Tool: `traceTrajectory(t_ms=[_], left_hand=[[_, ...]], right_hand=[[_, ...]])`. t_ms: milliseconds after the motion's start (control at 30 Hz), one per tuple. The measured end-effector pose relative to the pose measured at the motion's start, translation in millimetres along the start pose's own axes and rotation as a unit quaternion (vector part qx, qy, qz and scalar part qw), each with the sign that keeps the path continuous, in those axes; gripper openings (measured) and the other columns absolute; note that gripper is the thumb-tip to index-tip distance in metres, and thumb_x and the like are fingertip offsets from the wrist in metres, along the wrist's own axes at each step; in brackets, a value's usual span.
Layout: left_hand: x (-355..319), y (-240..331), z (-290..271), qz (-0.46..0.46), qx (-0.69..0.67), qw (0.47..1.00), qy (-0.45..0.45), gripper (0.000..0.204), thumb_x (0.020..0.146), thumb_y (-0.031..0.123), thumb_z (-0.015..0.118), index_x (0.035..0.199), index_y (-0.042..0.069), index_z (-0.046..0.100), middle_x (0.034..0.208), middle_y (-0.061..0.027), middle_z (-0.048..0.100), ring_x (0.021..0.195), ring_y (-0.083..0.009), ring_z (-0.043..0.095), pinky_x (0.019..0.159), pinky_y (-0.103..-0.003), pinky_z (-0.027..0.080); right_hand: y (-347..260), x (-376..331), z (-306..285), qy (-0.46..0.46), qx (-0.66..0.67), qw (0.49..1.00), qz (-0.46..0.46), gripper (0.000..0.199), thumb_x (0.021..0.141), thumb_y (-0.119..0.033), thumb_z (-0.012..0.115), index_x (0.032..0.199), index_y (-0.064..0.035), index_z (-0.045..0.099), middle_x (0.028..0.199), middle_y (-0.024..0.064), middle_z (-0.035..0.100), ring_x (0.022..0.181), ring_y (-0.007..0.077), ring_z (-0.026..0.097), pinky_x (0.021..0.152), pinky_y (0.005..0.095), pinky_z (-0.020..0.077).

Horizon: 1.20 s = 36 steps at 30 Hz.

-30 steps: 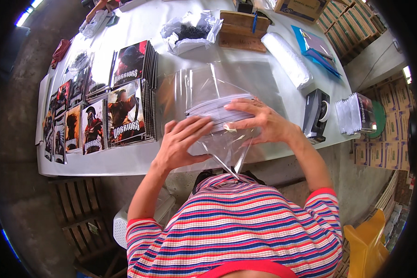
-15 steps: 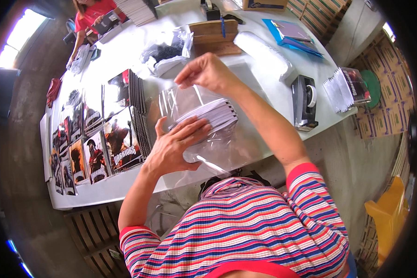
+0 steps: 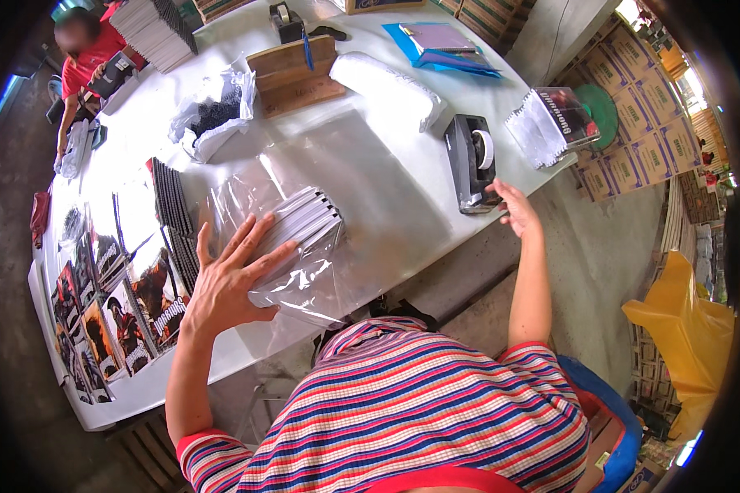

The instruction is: The person gathers spiral-bound notebooks from a table, places them into clear plastic sleeves, and seals the sleeves using a tape dispenser. The person repeats this process for multiple stacks of notebooks.

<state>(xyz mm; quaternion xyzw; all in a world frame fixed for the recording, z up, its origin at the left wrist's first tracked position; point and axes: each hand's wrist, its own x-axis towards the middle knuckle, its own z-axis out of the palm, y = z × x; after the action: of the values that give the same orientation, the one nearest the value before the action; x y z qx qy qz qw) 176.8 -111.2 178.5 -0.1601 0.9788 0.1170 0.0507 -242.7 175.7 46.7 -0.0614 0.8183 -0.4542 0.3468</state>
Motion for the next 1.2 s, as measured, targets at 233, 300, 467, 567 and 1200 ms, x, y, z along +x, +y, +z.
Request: traceTrajectory(t_ms=[233, 300, 467, 567, 1200], left_hand=[[-0.3, -1.1, 0.7, -0.009, 0.024, 1.000, -0.011, 0.104, 0.040, 0.033, 0.088, 0.133, 0.046, 0.042, 0.150, 0.0032, 0.029, 0.138, -0.0184, 0.029, 0.112, -0.061, 0.002], [-2.2, -0.7, 0.1, -0.014, 0.016, 1.000, -0.022, 0.106, 0.040, 0.033, 0.089, 0.134, 0.046, 0.042, 0.150, 0.0035, 0.029, 0.139, -0.0199, 0.026, 0.112, -0.062, 0.001], [-2.6, -1.7, -0.6, -0.015, 0.026, 0.999, -0.025, 0.111, 0.035, 0.028, 0.090, 0.134, 0.044, 0.042, 0.151, 0.0030, 0.028, 0.143, -0.0309, 0.007, 0.109, -0.067, -0.002], [-6.1, -5.8, -2.4, -0.011, 0.054, 0.998, -0.028, 0.110, 0.040, 0.034, 0.088, 0.136, 0.049, 0.036, 0.152, 0.0066, 0.025, 0.143, -0.0324, 0.001, 0.109, -0.066, -0.004], [-5.2, -9.3, 9.9, -0.003, -0.042, 0.999, 0.018, 0.069, 0.057, 0.035, 0.083, 0.122, 0.036, 0.060, 0.150, 0.0058, 0.030, 0.143, -0.0345, -0.001, 0.104, -0.071, -0.004]], right_hand=[[32.6, -21.4, 3.2, -0.088, 0.296, 0.949, -0.061, 0.025, 0.082, -0.036, 0.070, 0.096, -0.0156, 0.070, 0.111, -0.0061, 0.055, 0.111, 0.0145, 0.041, 0.081, 0.0524, 0.0418], [40.0, -32.8, 16.8, 0.154, -0.049, 0.983, -0.086, 0.020, 0.082, -0.029, 0.070, 0.090, -0.0102, 0.072, 0.127, -0.0038, 0.049, 0.125, 0.0189, 0.036, 0.085, 0.0635, 0.0359], [-46.5, -71.6, 55.2, 0.108, -0.067, 0.968, -0.215, 0.014, 0.085, -0.013, 0.065, 0.095, -0.0064, 0.073, 0.094, 0.0081, 0.068, 0.074, 0.0106, 0.061, 0.054, 0.0265, 0.0445], [-149.7, -116.6, 115.7, -0.286, -0.107, 0.909, -0.284, 0.085, 0.077, -0.005, 0.069, 0.148, -0.0131, 0.021, 0.068, 0.0065, 0.066, 0.052, 0.0067, 0.055, 0.039, 0.0191, 0.0336], [-141.7, -124.0, 234.1, -0.135, -0.183, 0.553, -0.802, 0.043, 0.065, -0.020, 0.079, 0.107, -0.0220, 0.069, 0.123, 0.0063, 0.056, 0.123, 0.0273, 0.045, 0.094, 0.0471, 0.0400]])
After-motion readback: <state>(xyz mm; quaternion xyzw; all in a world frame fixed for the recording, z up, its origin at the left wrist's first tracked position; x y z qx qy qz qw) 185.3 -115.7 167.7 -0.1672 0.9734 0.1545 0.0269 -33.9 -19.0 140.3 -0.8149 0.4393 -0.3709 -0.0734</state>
